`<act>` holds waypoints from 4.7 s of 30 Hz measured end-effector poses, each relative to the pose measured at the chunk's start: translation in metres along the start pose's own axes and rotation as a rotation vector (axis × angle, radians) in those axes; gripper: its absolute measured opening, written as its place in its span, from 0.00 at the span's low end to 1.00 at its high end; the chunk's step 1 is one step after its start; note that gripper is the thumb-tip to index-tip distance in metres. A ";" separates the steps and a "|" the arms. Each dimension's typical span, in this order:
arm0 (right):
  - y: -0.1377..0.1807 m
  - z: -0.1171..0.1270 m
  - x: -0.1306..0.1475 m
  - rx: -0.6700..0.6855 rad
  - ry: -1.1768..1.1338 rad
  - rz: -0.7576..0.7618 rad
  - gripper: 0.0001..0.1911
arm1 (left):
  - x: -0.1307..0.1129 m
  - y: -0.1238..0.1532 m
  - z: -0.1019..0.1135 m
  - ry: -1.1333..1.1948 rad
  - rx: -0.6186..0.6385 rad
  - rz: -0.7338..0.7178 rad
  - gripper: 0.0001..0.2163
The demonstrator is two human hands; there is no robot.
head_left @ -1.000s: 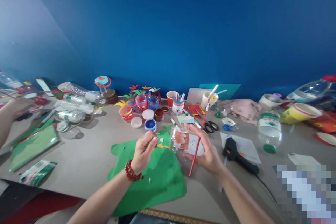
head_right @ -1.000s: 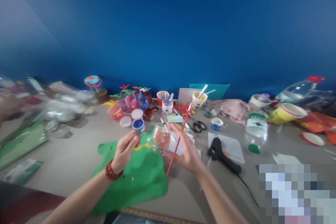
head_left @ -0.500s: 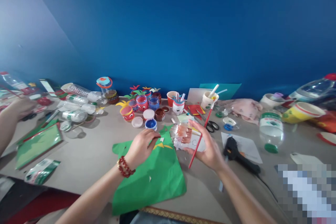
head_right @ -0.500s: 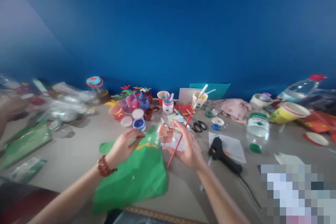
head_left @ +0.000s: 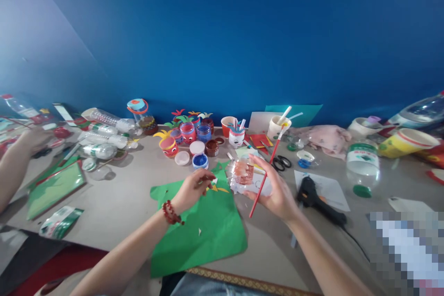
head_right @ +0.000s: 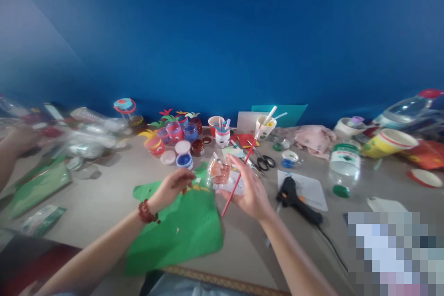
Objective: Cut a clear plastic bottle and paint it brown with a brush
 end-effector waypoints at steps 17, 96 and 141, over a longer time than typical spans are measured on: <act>0.001 0.002 -0.001 -0.022 -0.052 -0.039 0.45 | 0.019 0.023 0.011 0.749 -0.256 0.282 0.25; 0.000 0.013 0.015 -0.168 0.172 0.000 0.46 | -0.014 0.013 -0.085 0.988 -0.315 0.183 0.18; 0.003 0.014 0.030 -0.306 0.378 0.202 0.47 | -0.010 0.012 -0.105 1.226 -0.240 0.228 0.16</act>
Point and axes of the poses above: each hand's wrist, its own y-axis away from the middle knuckle, its own z-axis out of the back of the hand, x = y × z, the point moved 6 cm from there along -y, towards the middle knuckle, and after that the axes turned 14 degrees about y, right-handed, at the moved point
